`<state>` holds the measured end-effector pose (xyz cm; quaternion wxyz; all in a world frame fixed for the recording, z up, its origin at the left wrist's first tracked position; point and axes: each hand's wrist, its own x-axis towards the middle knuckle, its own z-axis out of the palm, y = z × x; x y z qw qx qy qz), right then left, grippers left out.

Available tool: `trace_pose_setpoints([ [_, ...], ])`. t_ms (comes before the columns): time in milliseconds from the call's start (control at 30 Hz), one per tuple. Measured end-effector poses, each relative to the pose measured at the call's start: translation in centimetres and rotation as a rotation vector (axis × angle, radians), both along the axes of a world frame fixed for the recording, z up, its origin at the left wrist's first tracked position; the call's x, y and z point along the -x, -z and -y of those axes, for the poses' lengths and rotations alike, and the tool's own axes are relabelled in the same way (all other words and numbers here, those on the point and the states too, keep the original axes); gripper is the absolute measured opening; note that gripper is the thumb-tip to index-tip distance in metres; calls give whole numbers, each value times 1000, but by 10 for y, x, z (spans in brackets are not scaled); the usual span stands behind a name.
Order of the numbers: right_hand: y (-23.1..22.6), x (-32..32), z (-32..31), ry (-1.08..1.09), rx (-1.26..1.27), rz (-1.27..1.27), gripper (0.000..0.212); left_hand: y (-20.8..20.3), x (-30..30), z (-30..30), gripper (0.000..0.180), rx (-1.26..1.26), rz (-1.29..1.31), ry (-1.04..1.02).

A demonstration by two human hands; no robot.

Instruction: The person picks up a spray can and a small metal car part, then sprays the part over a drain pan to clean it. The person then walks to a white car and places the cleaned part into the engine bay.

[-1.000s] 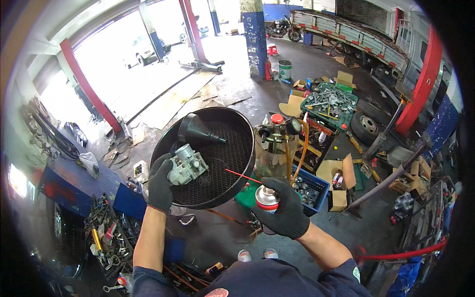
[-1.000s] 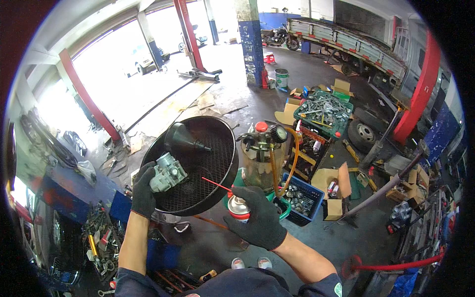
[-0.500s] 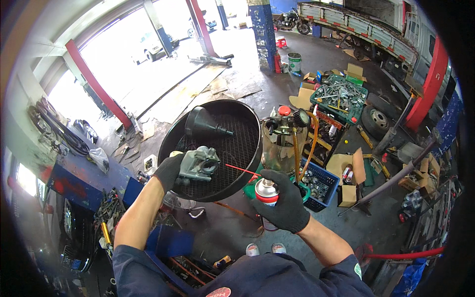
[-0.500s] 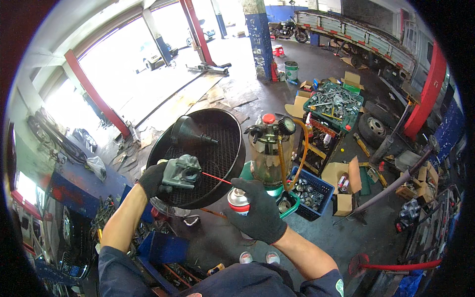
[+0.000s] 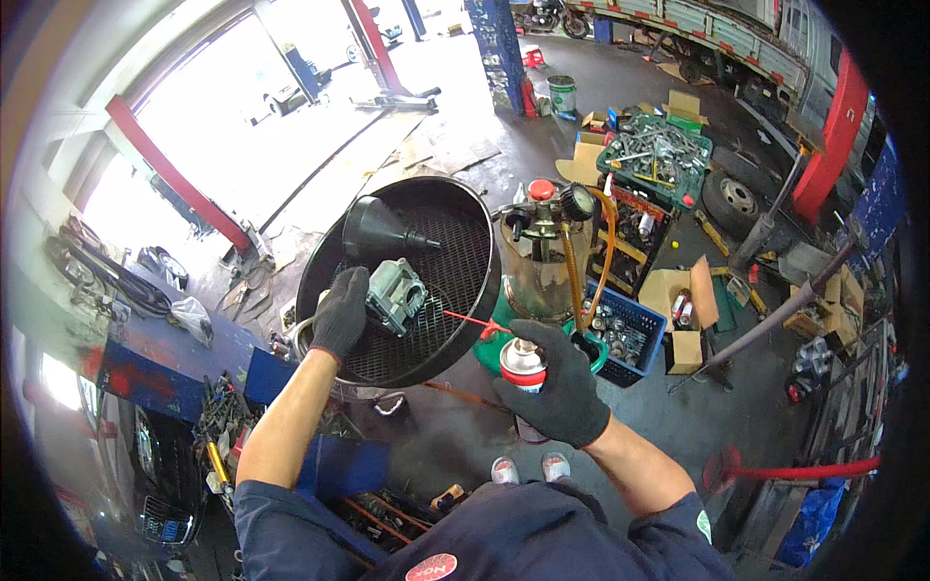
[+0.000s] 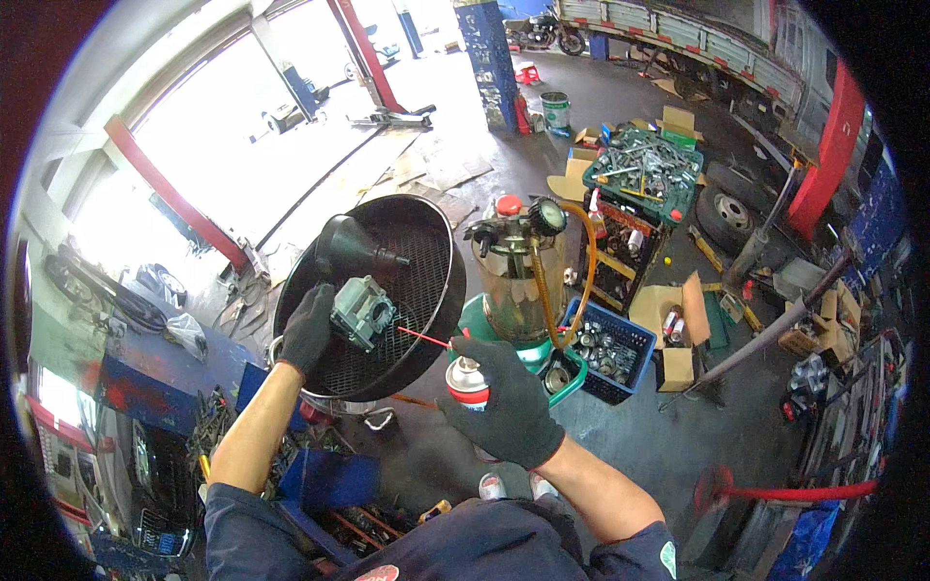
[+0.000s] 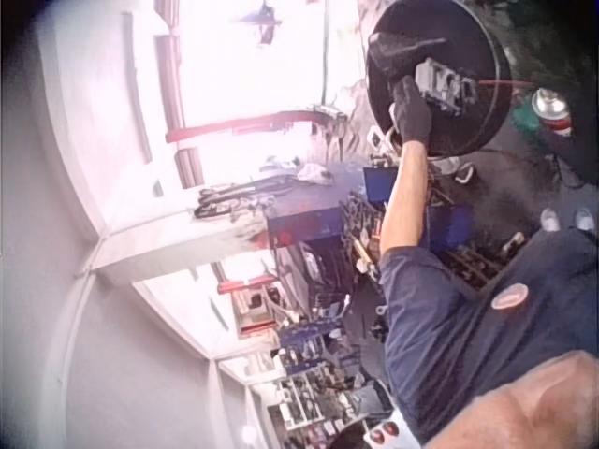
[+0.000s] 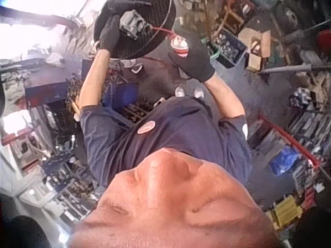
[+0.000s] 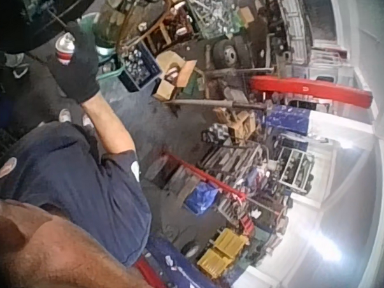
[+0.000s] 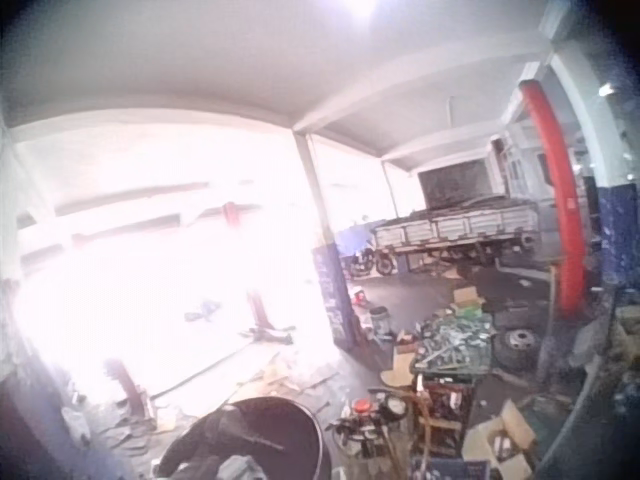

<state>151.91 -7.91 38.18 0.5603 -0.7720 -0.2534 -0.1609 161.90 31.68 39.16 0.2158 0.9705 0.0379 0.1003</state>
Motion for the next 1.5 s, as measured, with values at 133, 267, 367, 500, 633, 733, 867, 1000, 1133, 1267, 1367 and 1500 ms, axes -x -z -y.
trace_pose_setpoints([
  [133,2,-5,-3,3,-38,-6,80,-1,11,19,73,130,56,-46],
  [267,-6,-12,-8,-9,3,48,81,-1,10,17,55,238,116,-81],
  [367,-20,-17,-10,-39,22,73,81,-5,18,7,41,447,200,-96],
  [500,-42,-25,-21,-114,109,98,78,-3,45,11,39,538,300,-46],
  [633,-66,-35,-35,-161,282,81,72,-1,59,23,37,691,340,-51],
  [733,-81,-42,-45,-163,441,109,67,-4,62,26,32,506,367,-93],
  [867,-94,-49,-60,-212,541,86,61,-9,68,30,40,526,410,-111],
  [1000,-97,-48,-72,-213,586,136,63,-12,66,35,41,539,379,-166],
  [1133,-94,-47,-79,-209,682,154,67,-11,64,35,40,532,352,-192],
  [1267,-94,-46,-84,-226,731,180,70,-7,61,32,43,545,307,-213],
  [1367,-96,-41,-86,-238,758,194,72,-6,62,32,37,500,333,-195],
  [1500,-96,-37,-87,-241,814,126,70,-9,65,34,33,469,328,-193],
])
